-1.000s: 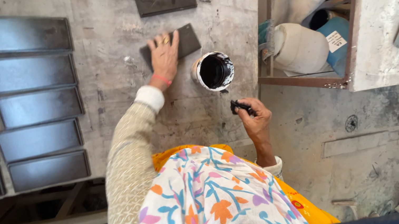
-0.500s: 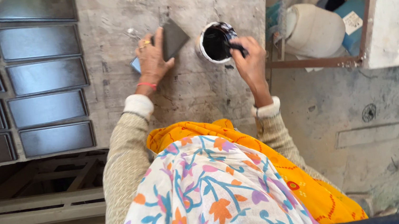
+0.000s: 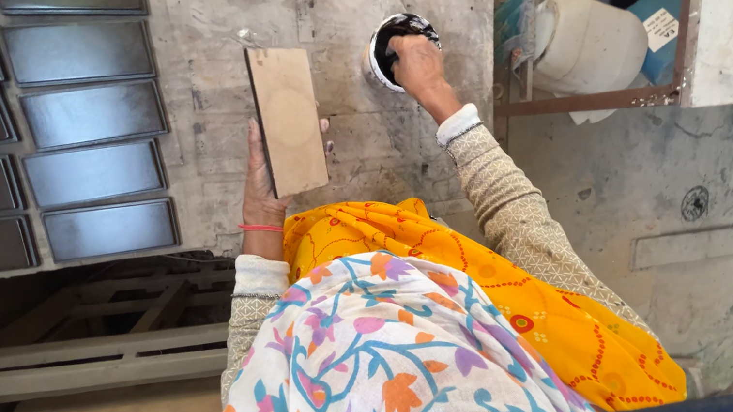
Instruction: The person repeatedly picks up small rectangular wooden panels, applies dark paint with a small brush, and places the painted panels on a workbench. The person handles each panel one at a time, coating all visible surfaces before setting it down.
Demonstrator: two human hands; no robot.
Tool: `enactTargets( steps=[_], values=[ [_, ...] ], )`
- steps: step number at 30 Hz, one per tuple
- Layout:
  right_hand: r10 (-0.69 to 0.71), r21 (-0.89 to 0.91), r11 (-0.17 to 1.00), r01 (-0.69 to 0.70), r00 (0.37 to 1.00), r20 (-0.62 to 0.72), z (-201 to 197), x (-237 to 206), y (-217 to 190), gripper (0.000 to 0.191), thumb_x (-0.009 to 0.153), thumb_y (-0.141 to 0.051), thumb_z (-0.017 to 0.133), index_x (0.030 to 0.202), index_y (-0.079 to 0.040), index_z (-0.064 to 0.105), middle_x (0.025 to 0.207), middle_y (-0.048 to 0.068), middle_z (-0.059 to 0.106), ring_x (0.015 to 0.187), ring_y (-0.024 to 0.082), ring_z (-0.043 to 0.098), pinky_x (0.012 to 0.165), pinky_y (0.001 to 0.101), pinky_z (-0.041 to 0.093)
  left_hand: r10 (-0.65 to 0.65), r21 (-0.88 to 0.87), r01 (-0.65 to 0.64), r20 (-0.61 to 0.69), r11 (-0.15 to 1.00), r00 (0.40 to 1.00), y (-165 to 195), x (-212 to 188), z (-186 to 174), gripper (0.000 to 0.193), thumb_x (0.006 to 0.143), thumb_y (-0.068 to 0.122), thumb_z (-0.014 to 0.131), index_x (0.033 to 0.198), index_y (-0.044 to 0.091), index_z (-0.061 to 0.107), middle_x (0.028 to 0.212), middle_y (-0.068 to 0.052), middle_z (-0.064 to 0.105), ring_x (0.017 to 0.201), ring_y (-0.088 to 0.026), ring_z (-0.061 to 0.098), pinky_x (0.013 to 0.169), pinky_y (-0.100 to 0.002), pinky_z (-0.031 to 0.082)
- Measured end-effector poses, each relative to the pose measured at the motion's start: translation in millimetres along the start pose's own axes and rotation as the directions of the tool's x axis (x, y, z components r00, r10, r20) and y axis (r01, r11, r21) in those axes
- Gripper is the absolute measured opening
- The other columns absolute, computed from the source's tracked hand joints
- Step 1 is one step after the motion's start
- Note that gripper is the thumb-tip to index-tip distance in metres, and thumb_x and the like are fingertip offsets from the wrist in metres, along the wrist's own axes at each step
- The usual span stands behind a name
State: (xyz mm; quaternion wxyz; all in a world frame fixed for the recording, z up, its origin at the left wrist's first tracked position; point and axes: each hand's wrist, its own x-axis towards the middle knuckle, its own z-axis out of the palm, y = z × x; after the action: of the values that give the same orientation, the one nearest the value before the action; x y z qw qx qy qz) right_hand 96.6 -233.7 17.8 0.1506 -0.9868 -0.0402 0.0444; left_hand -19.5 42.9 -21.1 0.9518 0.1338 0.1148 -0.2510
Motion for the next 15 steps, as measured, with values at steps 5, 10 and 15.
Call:
enactTargets(
  steps=[5,10,15],
  values=[
    [-0.089,0.148,0.983,0.111,0.985,-0.149,-12.6,-12.7,7.9,0.024,0.075,-0.005,0.078,0.098,-0.012,0.077,0.097,0.016,0.075,0.092,0.036,0.069,0.082,0.0459,0.055,-0.018,0.002,0.018,-0.002,1.0,1.0,-2.6,0.4,-3.5,0.083,0.1,0.065,0.051,0.157,0.005,0.04,0.145,-0.02,0.058,0.13,-0.037,0.062,0.099,-0.052,0.058],
    [-0.182,0.216,0.944,0.251,0.938,-0.295,-49.4,-27.2,14.6,0.025,0.082,0.005,0.071,0.103,-0.008,0.075,0.101,0.016,0.072,0.095,0.036,0.069,0.084,0.0449,0.054,-0.027,0.009,0.027,0.021,1.0,0.999,-2.1,12.4,12.9,0.084,0.101,0.064,0.05,0.158,0.003,0.041,0.146,-0.021,0.058,0.13,-0.038,0.061,0.101,-0.052,0.058],
    [-0.197,0.134,0.953,0.271,0.894,-0.402,-47.3,-37.0,15.3,0.027,0.082,0.005,0.069,0.107,-0.006,0.074,0.1,0.016,0.069,0.094,0.037,0.068,0.082,0.0449,0.053,-0.052,-0.009,0.053,0.092,0.999,0.994,-6.5,21.5,38.7,0.08,0.101,0.061,0.047,0.156,0.005,0.04,0.147,-0.019,0.058,0.131,-0.038,0.062,0.102,-0.053,0.057]
  ],
)
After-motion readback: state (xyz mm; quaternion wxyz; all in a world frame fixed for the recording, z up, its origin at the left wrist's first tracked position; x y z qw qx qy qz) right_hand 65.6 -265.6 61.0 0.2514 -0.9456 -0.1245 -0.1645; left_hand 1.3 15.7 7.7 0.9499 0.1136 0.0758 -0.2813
